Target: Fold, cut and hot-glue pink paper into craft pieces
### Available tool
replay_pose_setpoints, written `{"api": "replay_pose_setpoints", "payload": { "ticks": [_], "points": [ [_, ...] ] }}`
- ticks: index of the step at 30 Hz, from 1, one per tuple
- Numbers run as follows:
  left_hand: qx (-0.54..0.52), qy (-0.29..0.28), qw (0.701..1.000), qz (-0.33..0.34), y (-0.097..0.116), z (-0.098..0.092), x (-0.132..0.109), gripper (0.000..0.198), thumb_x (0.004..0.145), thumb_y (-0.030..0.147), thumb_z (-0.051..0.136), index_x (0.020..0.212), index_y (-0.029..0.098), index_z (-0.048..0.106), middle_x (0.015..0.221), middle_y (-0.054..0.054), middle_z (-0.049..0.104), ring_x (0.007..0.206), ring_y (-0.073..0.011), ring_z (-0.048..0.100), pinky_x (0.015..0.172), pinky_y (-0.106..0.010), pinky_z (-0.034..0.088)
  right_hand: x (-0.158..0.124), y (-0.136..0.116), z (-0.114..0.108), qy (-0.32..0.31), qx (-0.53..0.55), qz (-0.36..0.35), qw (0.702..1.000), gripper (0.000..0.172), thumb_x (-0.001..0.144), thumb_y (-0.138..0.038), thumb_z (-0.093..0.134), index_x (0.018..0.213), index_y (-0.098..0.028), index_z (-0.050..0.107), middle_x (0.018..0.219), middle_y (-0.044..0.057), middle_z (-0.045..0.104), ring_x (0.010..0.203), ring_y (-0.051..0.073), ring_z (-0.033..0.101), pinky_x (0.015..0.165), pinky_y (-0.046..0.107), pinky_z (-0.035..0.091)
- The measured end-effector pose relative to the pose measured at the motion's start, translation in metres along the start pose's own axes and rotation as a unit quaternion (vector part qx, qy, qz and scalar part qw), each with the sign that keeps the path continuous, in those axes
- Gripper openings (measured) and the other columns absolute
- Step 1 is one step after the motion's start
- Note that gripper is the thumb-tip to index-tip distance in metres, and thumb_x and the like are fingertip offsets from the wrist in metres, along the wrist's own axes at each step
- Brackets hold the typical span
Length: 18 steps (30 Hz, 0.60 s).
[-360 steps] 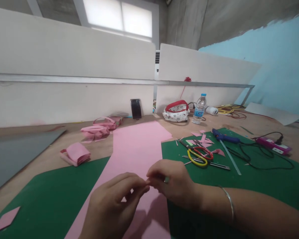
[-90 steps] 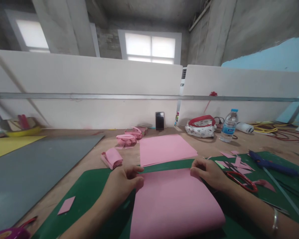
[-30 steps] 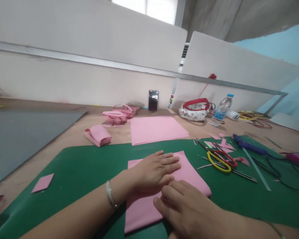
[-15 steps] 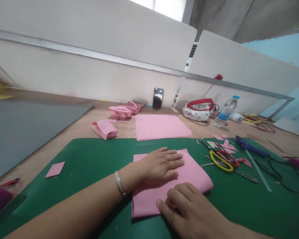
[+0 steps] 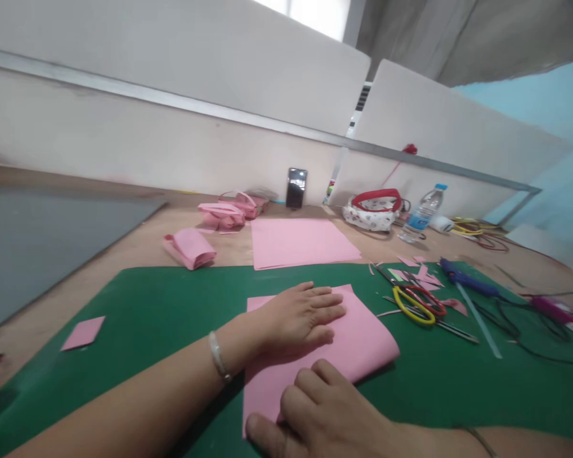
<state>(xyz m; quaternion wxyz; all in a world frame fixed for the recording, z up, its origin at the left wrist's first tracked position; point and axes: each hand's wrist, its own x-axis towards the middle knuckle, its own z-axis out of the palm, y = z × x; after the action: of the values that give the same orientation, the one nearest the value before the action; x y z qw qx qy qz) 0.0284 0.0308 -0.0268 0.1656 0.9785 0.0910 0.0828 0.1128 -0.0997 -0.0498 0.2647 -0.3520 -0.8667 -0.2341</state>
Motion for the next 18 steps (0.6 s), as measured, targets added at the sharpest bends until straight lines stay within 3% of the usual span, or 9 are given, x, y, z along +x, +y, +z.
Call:
{"api": "replay_pose_setpoints", "payload": {
  "ticks": [4,8,10,14,18],
  "points": [
    [0.004,-0.013,1.000,-0.010,-0.001,-0.001,0.001,0.047,0.096,0.044,0.031,0.141,0.032,0.032,0.152,0.001,0.027,0.141,-0.0173,0.022,0.114,-0.040,0.010,-0.023,0.016,-0.019,-0.063,-0.050,0.031,0.996,0.028,0.098,-0.031,0.033,0.092,-0.024,0.059,0.054,-0.001,0.047,0.052,0.018,0.035,0.052,0.033,0.017],
    [0.011,-0.035,0.999,-0.019,-0.001,-0.004,0.002,0.049,0.095,0.048,0.029,0.142,0.033,0.030,0.152,0.003,0.026,0.141,-0.0175,0.021,0.114,-0.042,0.010,-0.057,0.040,-0.058,-0.170,-0.082,0.063,0.980,0.058,0.093,-0.059,0.025,0.108,-0.015,0.059,0.069,0.004,0.056,0.062,0.020,0.044,0.062,0.035,0.029],
    [0.017,-0.045,0.999,-0.026,0.000,-0.005,0.003,0.049,0.095,0.049,0.028,0.142,0.033,0.028,0.153,0.004,0.024,0.142,-0.0174,0.020,0.115,-0.044,0.011,-0.075,0.050,-0.078,-0.212,-0.098,0.093,0.968,0.060,0.092,-0.061,0.030,0.114,-0.012,0.058,0.077,0.006,0.059,0.069,0.022,0.047,0.065,0.036,0.032],
    [0.028,-0.056,0.997,-0.035,0.002,-0.006,0.003,0.050,0.095,0.051,0.025,0.143,0.034,0.025,0.153,0.005,0.021,0.142,-0.0159,0.018,0.116,-0.044,0.010,-0.099,0.063,-0.105,-0.232,-0.155,0.154,0.948,0.054,0.092,-0.056,0.036,0.116,-0.014,0.060,0.080,0.007,0.059,0.071,0.022,0.049,0.064,0.035,0.035],
    [0.045,-0.062,0.996,-0.037,0.003,-0.008,0.004,0.050,0.095,0.052,0.022,0.142,0.035,0.024,0.153,0.006,0.020,0.142,-0.0159,0.018,0.116,-0.045,0.012,-0.090,0.059,-0.105,-0.199,-0.182,0.183,0.945,0.057,0.093,-0.057,0.031,0.109,-0.013,0.064,0.079,0.009,0.061,0.070,0.023,0.052,0.061,0.036,0.039]
  ]
}}
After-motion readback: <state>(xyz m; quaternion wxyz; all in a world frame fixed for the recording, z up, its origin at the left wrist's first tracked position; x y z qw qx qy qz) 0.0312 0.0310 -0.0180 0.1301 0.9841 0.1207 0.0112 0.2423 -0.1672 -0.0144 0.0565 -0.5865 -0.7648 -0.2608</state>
